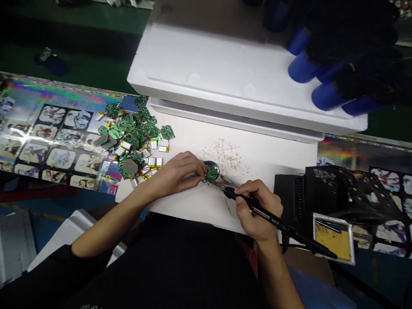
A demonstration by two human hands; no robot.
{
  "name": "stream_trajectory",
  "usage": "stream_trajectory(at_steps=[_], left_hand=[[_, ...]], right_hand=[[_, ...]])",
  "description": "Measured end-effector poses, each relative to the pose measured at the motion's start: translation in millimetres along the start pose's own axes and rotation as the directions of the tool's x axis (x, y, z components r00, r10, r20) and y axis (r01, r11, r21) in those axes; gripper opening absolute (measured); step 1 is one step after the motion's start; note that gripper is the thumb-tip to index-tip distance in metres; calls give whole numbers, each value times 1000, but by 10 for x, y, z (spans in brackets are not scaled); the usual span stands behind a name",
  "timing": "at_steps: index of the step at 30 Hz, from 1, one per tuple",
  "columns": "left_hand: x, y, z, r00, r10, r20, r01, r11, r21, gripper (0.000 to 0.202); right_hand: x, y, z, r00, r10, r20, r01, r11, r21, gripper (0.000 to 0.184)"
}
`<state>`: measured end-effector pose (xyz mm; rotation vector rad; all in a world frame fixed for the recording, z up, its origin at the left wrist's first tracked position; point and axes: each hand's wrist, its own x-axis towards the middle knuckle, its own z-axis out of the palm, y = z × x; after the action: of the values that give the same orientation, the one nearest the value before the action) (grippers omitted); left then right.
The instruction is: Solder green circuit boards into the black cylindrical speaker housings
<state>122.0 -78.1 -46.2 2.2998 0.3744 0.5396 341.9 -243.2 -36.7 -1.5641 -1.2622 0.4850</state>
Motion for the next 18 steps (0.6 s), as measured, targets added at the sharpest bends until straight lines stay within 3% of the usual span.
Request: stream_trajectory(at_steps=[18], left_hand=[[-6, 3, -5, 999, -30, 22, 31, 999, -12, 13]], right_hand=[[86, -56, -39, 995, 3, 98, 0, 999, -32, 5]])
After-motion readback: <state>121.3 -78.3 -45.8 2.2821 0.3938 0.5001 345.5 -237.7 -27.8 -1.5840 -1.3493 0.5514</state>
